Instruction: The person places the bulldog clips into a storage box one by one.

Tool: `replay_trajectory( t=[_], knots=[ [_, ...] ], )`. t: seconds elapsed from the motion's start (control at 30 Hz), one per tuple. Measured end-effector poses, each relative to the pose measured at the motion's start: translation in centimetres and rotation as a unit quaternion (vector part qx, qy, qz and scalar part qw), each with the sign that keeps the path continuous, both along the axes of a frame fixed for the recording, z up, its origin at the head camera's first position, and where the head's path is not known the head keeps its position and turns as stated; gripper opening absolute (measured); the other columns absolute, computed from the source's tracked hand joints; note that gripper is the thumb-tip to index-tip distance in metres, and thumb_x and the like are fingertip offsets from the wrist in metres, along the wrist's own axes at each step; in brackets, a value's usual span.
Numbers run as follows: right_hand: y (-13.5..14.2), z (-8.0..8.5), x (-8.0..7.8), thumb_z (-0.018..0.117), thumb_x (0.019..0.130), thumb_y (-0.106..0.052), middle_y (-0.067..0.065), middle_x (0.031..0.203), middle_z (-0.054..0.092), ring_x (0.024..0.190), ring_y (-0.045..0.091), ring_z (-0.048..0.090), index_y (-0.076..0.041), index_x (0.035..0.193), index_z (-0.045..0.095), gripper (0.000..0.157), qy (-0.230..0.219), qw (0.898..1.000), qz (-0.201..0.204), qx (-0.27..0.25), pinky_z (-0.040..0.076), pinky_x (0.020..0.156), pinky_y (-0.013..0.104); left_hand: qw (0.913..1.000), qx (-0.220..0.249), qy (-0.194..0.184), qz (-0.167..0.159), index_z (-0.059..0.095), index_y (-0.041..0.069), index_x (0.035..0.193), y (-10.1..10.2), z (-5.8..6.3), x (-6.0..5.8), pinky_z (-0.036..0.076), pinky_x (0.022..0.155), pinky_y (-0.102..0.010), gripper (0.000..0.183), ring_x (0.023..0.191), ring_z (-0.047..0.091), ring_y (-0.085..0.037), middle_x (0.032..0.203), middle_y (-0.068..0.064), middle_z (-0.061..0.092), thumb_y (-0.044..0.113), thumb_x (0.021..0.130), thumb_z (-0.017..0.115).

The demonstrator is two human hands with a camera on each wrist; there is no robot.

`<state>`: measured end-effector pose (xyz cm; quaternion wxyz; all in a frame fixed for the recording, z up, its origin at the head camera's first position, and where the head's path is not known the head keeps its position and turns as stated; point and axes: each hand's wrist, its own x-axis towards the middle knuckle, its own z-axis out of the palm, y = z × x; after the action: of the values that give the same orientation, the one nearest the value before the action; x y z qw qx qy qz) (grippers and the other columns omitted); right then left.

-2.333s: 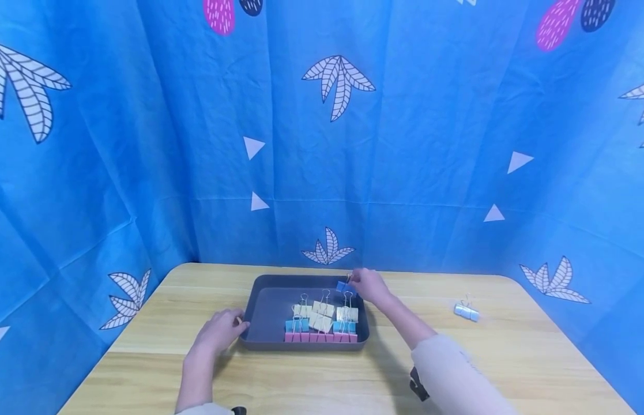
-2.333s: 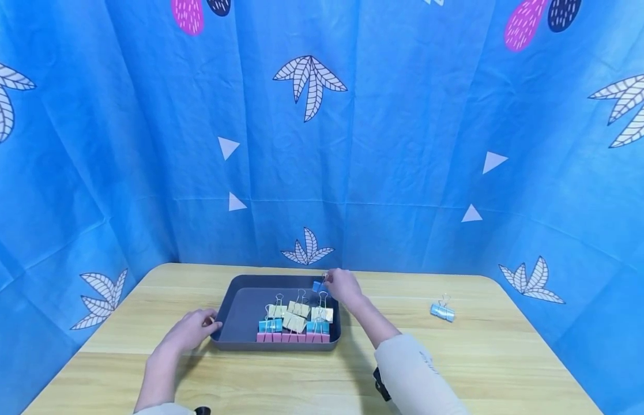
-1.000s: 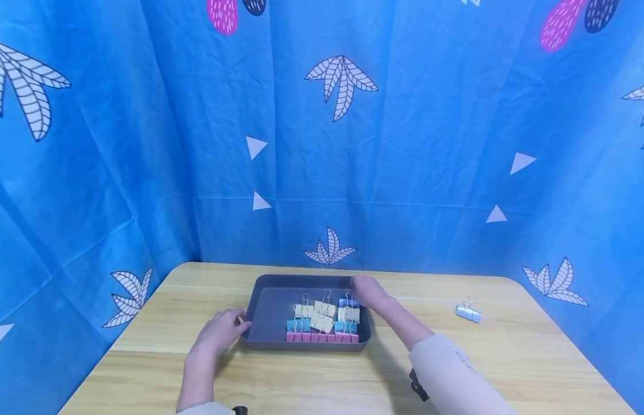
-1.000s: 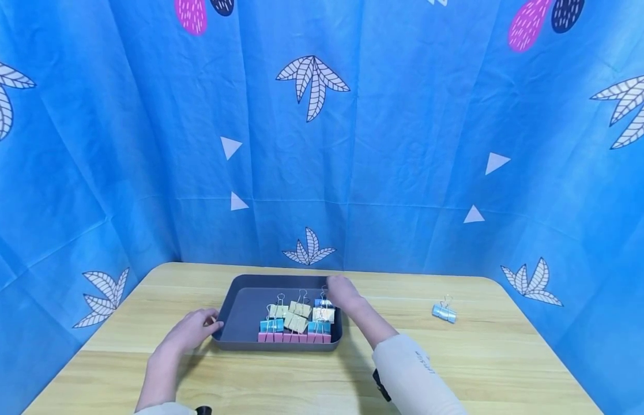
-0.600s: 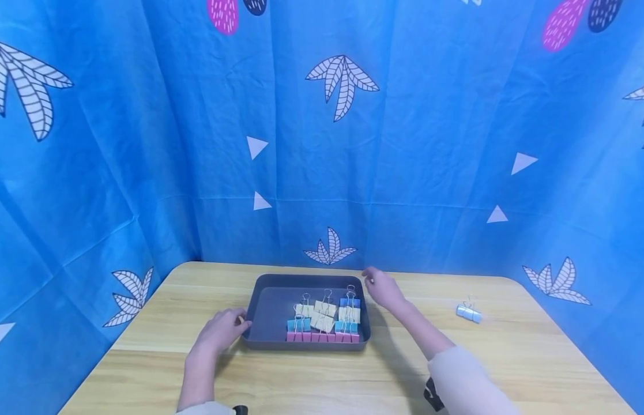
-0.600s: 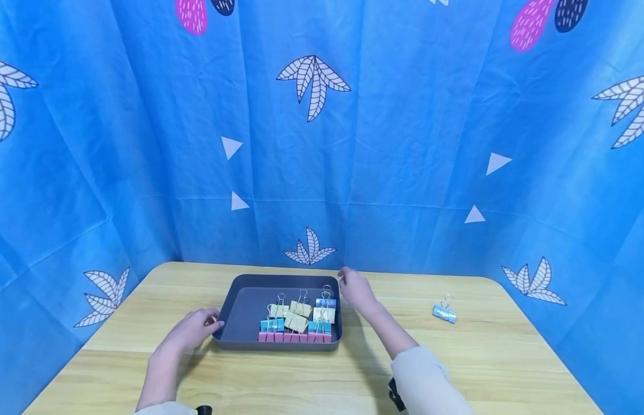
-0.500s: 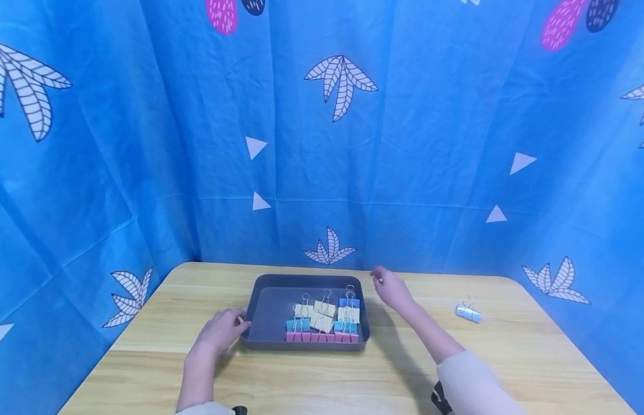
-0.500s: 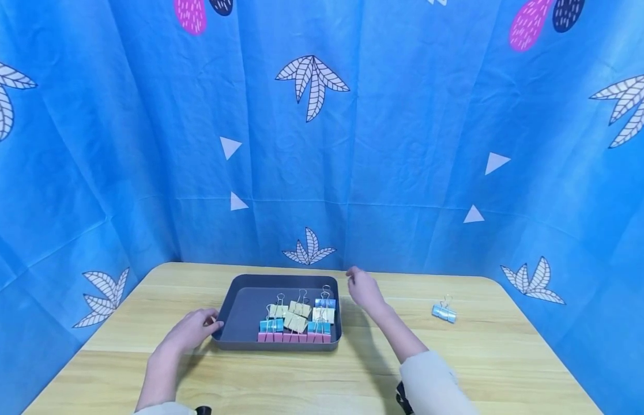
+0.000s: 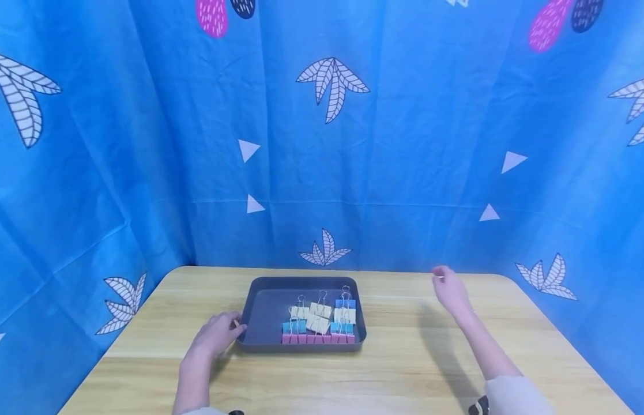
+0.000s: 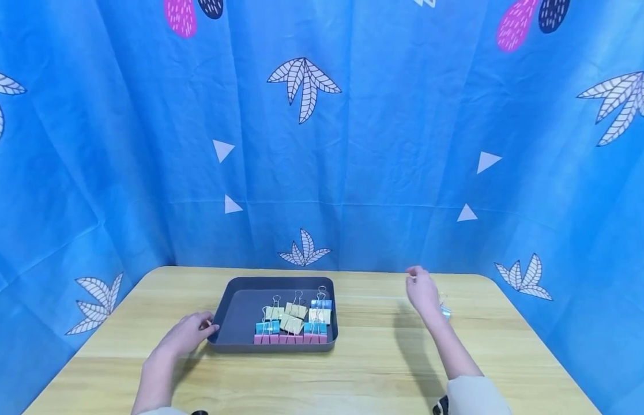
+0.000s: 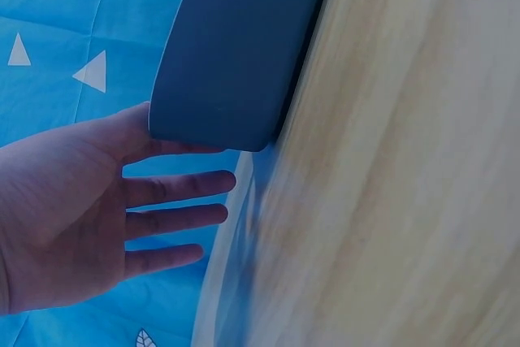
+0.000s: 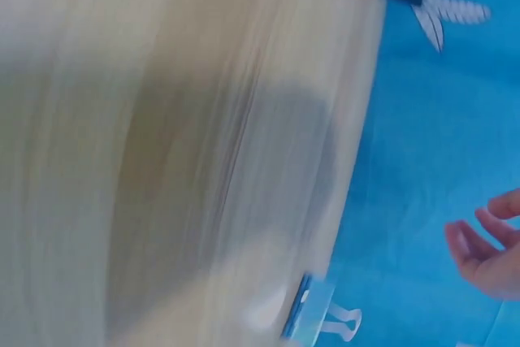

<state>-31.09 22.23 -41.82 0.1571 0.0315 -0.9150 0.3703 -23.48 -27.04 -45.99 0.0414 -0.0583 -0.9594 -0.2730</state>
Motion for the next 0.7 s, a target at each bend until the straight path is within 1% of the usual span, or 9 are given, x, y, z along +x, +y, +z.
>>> replay_trajectory(
  t=[0.1, 0.2, 0.37, 0.5, 0.6, 0.7],
  knots=[
    [2.3, 0.0, 0.7, 0.036, 0.095, -0.007, 0.034, 0.122, 0.043, 0.109, 0.047, 0.044, 0.013, 0.123, 0.041, 0.036, -0.017, 0.999, -0.041, -0.021, 0.040, 0.086, 0.054, 1.0000, -0.001, -0.003, 0.000, 0.060, -0.004, 0.110, 0.1, 0.0, 0.1, 0.045, 0.079, -0.051, 0.031, 0.088, 0.058, -0.029, 0.092, -0.008, 0.062, 0.018, 0.088, 0.060],
    [4.5, -0.2, 1.3, 0.034, 0.094, -0.009, 0.035, 0.127, 0.037, 0.113, 0.049, 0.038, 0.013, 0.127, 0.037, 0.040, -0.033, 0.996, -0.081, -0.035, 0.033, 0.091, 0.057, 1.0000, -0.004, -0.001, -0.002, 0.059, -0.005, 0.111, 0.2, 0.1, 0.2, 0.044, 0.080, -0.051, 0.032, 0.089, 0.058, -0.030, 0.093, -0.010, 0.062, 0.017, 0.088, 0.059],
    [7.4, -1.1, 2.1, 0.034, 0.093, -0.010, 0.037, 0.131, 0.027, 0.117, 0.053, 0.028, 0.014, 0.131, 0.029, 0.045, -0.068, 0.988, -0.123, -0.060, 0.026, 0.094, 0.062, 1.0000, 0.000, -0.004, -0.004, 0.057, -0.007, 0.113, 0.2, 0.3, 0.2, 0.044, 0.080, -0.052, 0.035, 0.090, 0.058, -0.031, 0.095, -0.012, 0.062, 0.017, 0.088, 0.059],
    [9.0, -2.3, 2.5, 0.036, 0.094, -0.014, 0.040, 0.132, 0.021, 0.119, 0.055, 0.022, 0.017, 0.133, 0.019, 0.052, -0.106, 0.982, -0.126, -0.091, 0.024, 0.096, 0.061, 1.0000, 0.004, -0.006, -0.004, 0.057, -0.007, 0.112, 0.1, 0.2, 0.1, 0.044, 0.079, -0.052, 0.034, 0.089, 0.058, -0.031, 0.095, -0.012, 0.062, 0.017, 0.088, 0.059],
    [9.7, -3.3, 2.5, 0.037, 0.095, -0.019, 0.041, 0.133, 0.016, 0.120, 0.056, 0.018, 0.019, 0.134, 0.013, 0.060, -0.140, 0.979, -0.111, -0.101, 0.022, 0.097, 0.061, 1.0000, 0.004, -0.007, -0.003, 0.058, -0.006, 0.111, 0.0, 0.2, 0.2, 0.045, 0.078, -0.051, 0.033, 0.088, 0.058, -0.029, 0.093, -0.011, 0.062, 0.017, 0.088, 0.060],
    [10.1, -4.0, 2.5, 0.038, 0.095, -0.024, 0.043, 0.133, 0.013, 0.120, 0.057, 0.016, 0.020, 0.134, 0.008, 0.066, -0.165, 0.977, -0.098, -0.097, 0.021, 0.098, 0.061, 0.9999, 0.002, -0.010, -0.003, 0.058, -0.006, 0.112, 0.0, 0.0, 0.2, 0.046, 0.077, -0.050, 0.033, 0.088, 0.058, -0.029, 0.093, -0.010, 0.062, 0.017, 0.088, 0.059]
  ],
)
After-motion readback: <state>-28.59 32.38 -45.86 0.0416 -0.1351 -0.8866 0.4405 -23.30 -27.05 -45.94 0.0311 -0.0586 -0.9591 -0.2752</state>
